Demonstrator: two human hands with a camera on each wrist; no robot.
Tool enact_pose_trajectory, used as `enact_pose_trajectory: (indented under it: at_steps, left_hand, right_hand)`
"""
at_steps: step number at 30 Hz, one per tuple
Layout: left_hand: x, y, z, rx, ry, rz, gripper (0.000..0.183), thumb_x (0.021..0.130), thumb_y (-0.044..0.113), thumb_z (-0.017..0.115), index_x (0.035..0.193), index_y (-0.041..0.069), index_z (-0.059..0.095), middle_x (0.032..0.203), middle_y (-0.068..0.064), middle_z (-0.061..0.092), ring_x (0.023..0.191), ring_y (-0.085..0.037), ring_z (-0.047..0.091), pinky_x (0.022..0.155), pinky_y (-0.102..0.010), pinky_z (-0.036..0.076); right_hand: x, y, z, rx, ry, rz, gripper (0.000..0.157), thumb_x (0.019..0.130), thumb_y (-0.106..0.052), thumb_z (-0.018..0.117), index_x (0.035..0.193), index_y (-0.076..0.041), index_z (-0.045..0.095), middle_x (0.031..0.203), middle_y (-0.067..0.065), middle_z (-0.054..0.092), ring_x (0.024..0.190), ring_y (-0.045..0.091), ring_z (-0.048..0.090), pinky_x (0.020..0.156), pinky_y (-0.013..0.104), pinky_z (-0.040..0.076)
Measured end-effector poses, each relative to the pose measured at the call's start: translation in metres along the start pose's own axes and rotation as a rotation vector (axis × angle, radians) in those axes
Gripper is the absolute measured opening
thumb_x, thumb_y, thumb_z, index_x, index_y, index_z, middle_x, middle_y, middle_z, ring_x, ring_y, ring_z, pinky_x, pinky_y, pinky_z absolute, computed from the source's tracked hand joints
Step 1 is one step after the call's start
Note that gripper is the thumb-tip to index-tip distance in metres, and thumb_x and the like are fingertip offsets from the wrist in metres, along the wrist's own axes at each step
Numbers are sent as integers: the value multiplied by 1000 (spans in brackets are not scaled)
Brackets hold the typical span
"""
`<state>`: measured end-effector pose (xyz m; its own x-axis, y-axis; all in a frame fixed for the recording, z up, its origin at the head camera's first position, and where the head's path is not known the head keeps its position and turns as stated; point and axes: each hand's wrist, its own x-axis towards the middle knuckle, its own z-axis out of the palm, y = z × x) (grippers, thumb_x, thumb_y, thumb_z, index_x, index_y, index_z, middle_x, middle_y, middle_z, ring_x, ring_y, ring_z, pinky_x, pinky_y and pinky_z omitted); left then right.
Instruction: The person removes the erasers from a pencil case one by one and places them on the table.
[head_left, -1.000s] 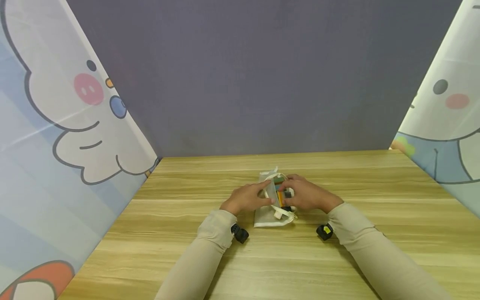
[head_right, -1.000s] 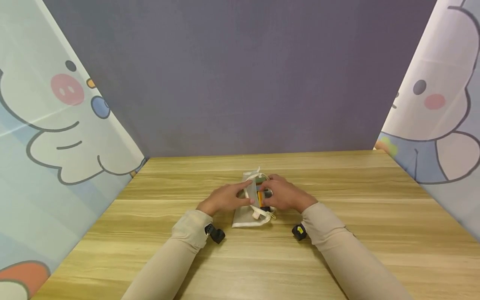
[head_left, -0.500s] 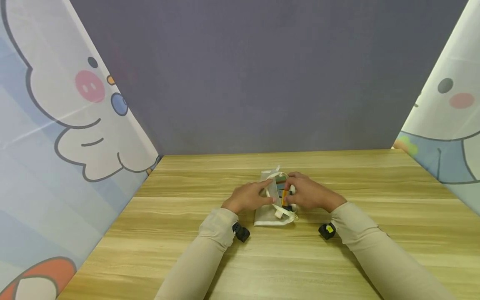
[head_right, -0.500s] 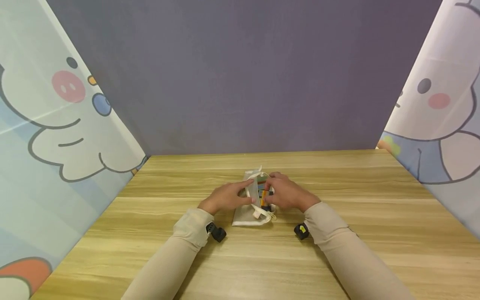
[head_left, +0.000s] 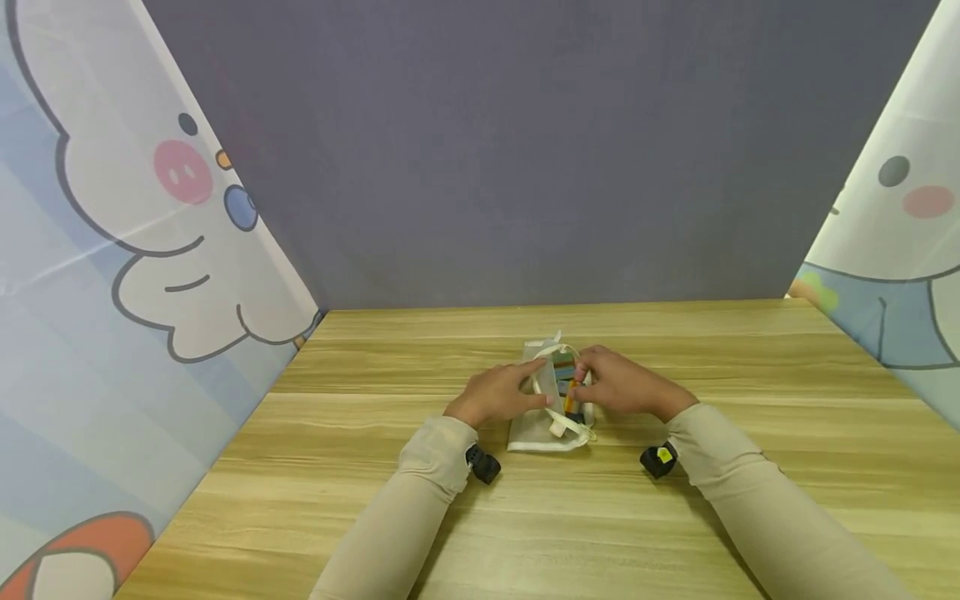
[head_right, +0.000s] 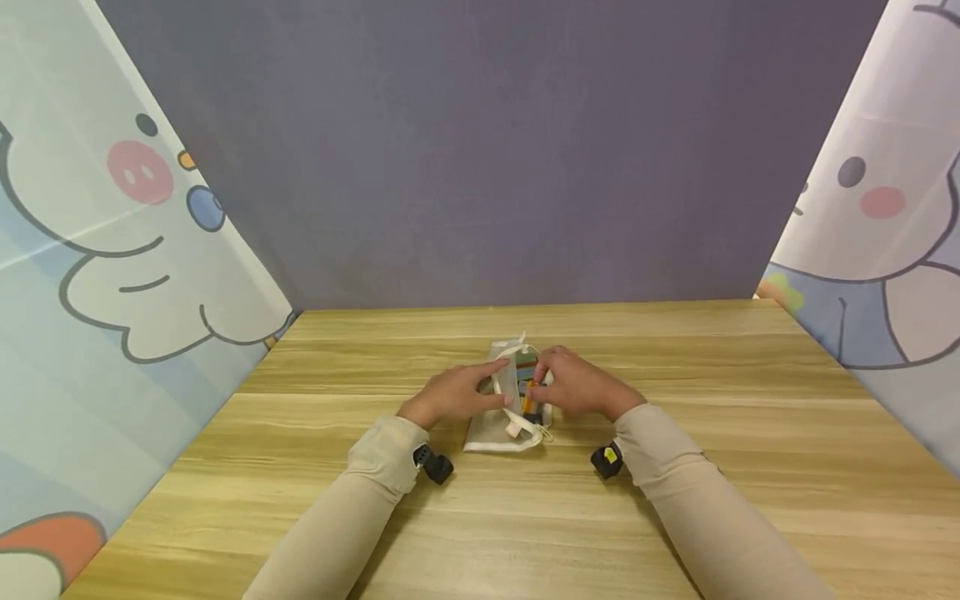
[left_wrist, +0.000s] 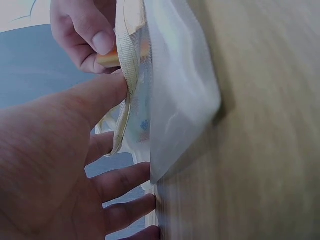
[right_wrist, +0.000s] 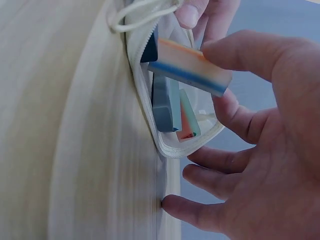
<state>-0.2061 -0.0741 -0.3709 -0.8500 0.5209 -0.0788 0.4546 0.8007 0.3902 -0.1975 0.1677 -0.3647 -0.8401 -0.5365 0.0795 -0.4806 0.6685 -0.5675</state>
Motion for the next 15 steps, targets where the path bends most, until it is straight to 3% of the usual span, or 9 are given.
enact_pose_trajectory:
  at_steps: [5,10,15]
  left_hand:
    - [1,-2,2,-5,1,0,72,96,61,57,158,36,32,153,1,45,132,-27,52,95,-51,49]
    - [3,-2,1,-8,-1,-4,72,96,60,58,158,36,31,154,1,44,134,-27,49,97,-52,47]
    - [1,-2,0,-1,-3,-11,72,96,60,58,158,37,31,155,1,44,135,-27,48,98,-52,46]
  right_hand:
    - [2,4,1,24,1,4,20,96,-27,69,84,-13,61,120,18,56,100,28,55,78,42,45]
    - [1,6,-1,36,-9,3,22,96,-29,68,80,-16,62,136,26,51,123,40,50,91,52,46]
    - [2,5,1,48,-9,-34,20,93,-24,69,75,-16,65,135,29,52,125,45,49,95,56,46]
